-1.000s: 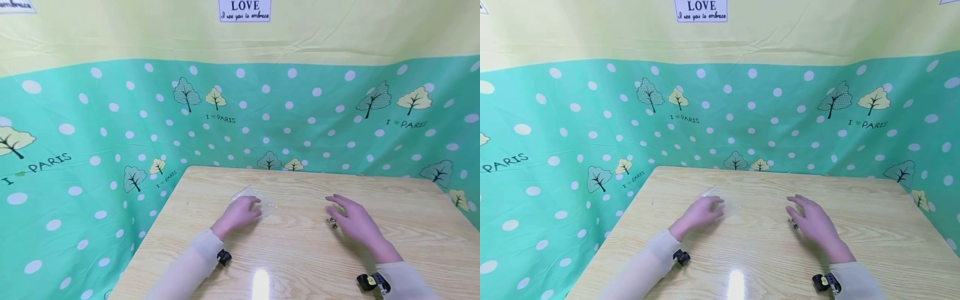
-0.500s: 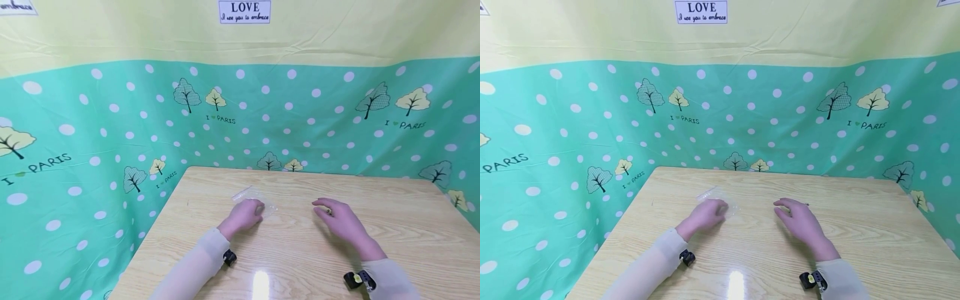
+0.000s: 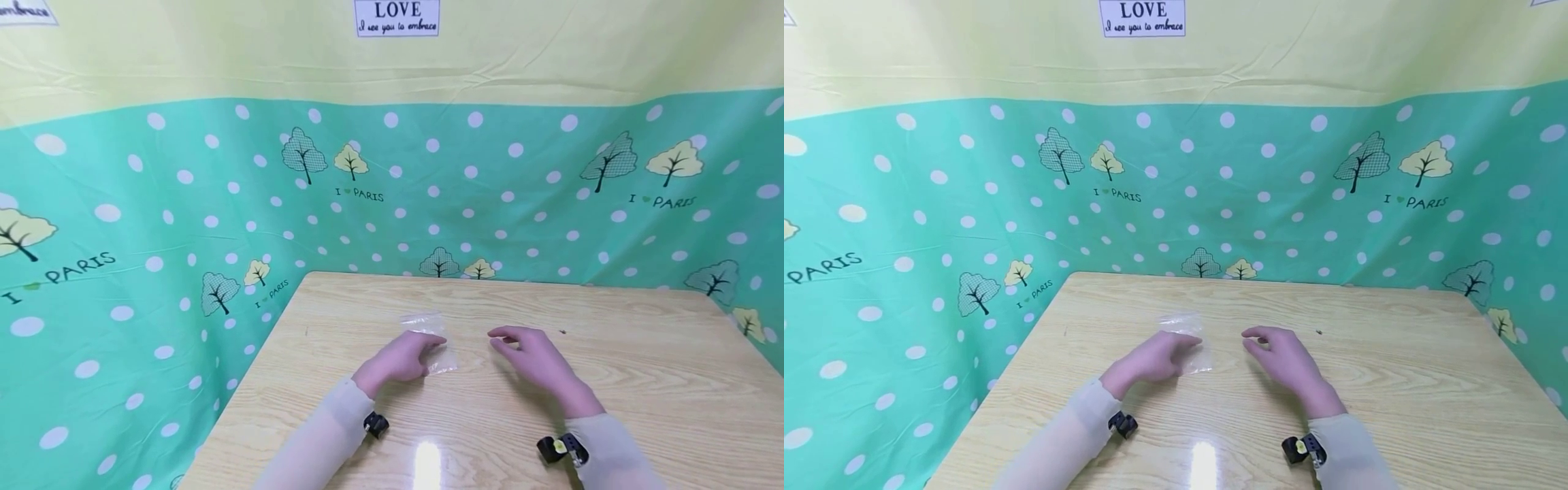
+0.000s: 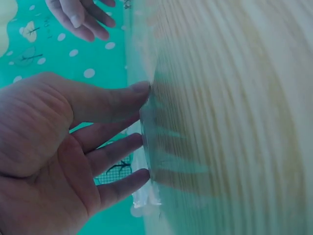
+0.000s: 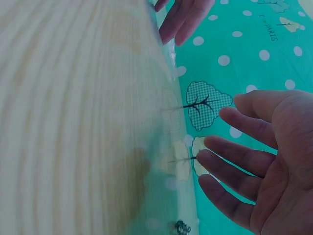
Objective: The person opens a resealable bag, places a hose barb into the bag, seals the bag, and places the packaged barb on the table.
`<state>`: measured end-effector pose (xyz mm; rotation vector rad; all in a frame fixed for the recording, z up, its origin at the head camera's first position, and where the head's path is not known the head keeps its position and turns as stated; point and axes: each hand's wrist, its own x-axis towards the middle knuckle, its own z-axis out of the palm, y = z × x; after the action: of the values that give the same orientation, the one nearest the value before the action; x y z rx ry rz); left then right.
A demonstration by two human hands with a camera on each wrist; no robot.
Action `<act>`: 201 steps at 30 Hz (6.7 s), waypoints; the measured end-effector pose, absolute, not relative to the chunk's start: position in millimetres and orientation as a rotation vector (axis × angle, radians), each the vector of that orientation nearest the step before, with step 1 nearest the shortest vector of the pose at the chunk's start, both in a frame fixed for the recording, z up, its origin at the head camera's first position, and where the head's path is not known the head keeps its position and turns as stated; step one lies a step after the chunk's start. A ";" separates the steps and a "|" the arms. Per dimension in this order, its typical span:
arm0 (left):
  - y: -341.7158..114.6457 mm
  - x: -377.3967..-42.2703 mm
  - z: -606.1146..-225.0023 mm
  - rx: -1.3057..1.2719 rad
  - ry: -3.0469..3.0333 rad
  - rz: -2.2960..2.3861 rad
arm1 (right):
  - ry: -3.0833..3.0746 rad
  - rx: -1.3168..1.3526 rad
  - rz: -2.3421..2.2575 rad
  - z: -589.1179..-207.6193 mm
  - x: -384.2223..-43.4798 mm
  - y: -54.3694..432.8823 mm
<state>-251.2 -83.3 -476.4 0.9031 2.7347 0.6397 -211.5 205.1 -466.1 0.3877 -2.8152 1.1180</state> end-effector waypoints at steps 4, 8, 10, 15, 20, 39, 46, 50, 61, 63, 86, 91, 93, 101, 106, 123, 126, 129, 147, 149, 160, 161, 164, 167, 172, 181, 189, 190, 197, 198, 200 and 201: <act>-81.4 -251.4 -478.1 0.930 2.706 0.682 | -2.827 0.407 1.124 -465.4 -215.9 200.2; -79.1 -253.5 -478.3 0.938 2.672 0.733 | -2.854 0.385 1.159 -465.0 -218.8 195.3; -77.9 -253.0 -477.3 0.931 2.645 0.770 | -2.869 0.372 1.184 -464.6 -219.7 192.8; -75.8 -249.3 -474.2 0.948 2.569 0.830 | -2.889 0.355 1.222 -465.0 -219.1 188.9; -74.3 -248.2 -473.6 1.026 2.522 0.805 | -2.899 0.333 1.238 -467.7 -218.5 188.1; -77.7 -254.4 -473.5 1.380 2.374 0.665 | -3.022 0.241 1.117 -479.9 -217.3 175.9; -76.6 -258.0 -471.3 1.447 2.353 0.582 | -3.035 0.179 1.090 -479.7 -216.9 173.9; -75.5 -258.6 -470.5 1.537 2.369 0.477 | -3.016 0.183 1.104 -480.8 -215.7 173.9; -65.8 -254.3 -468.6 1.365 2.626 0.559 | -3.057 0.087 1.137 -478.7 -207.2 172.6; -60.8 -252.3 -467.4 1.265 2.691 0.613 | -3.060 0.075 1.150 -477.8 -205.0 172.1; -38.9 -236.2 -467.2 0.927 2.804 0.431 | -3.070 0.064 1.250 -474.8 -204.9 174.7; -39.4 -236.5 -466.4 0.933 2.803 0.407 | -3.067 0.066 1.270 -475.4 -206.1 175.4; -39.3 -237.7 -467.4 0.943 2.805 0.391 | -3.064 0.067 1.273 -474.9 -205.8 175.6; -39.3 -240.9 -472.6 0.959 2.812 0.370 | -3.064 0.084 1.312 -472.9 -205.2 176.1; -38.8 -241.9 -472.7 0.946 2.822 0.368 | -3.067 0.079 1.354 -473.9 -206.5 177.6; -42.2 -245.4 -473.0 0.982 2.771 0.441 | -3.069 0.106 1.441 -475.0 -208.4 176.6; -41.0 -246.0 -472.8 1.009 2.786 0.482 | -3.057 0.115 1.439 -474.8 -207.4 174.9; -38.4 -246.8 -473.6 0.985 2.799 0.606 | -3.053 0.093 1.396 -475.8 -206.7 173.3; -32.8 -244.1 -478.5 0.837 2.614 0.987 | -2.991 0.117 1.648 -474.7 -207.0 166.6; -32.6 -243.8 -478.3 0.835 2.611 0.992 | -2.993 0.117 1.652 -474.8 -207.1 166.9; -30.9 -245.4 -481.8 0.798 2.597 1.031 | -3.020 0.102 1.527 -479.3 -206.8 165.7; -31.1 -245.4 -481.7 0.790 2.592 1.040 | -3.018 0.100 1.526 -478.9 -206.5 165.4; -31.2 -245.1 -480.6 0.768 2.579 1.062 | -3.015 0.104 1.517 -477.9 -205.6 164.3; -31.2 -244.7 -479.3 0.761 2.575 1.074 | -3.018 0.109 1.499 -477.9 -205.5 163.3; -31.6 -245.2 -480.0 0.762 2.574 1.072 | -3.023 0.097 1.473 -480.6 -206.6 162.7; -33.1 -246.7 -484.1 0.722 2.546 1.094 | -3.020 0.128 1.451 -481.5 -206.1 162.1; -32.7 -246.9 -484.2 0.709 2.545 1.113 | -3.023 0.113 1.427 -481.5 -205.7 160.4; -32.5 -246.9 -484.3 0.711 2.549 1.112 | -3.023 0.110 1.431 -481.5 -205.5 160.3; -33.2 -247.2 -483.4 0.734 2.571 1.080 | -3.016 0.118 1.443 -479.0 -203.8 159.6; -33.4 -247.4 -483.2 0.731 2.571 1.074 | -3.016 0.125 1.437 -478.7 -203.6 159.4; -33.4 -247.3 -483.2 0.726 2.567 1.072 | -3.020 0.138 1.419 -478.1 -203.2 159.2; -33.3 -247.4 -483.3 0.725 2.568 1.069 | -3.023 0.144 1.410 -477.9 -203.2 159.1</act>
<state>-247.4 -33.3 -483.3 0.7248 2.5679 1.0693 -203.2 159.1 -477.9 0.1439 -3.0229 1.4098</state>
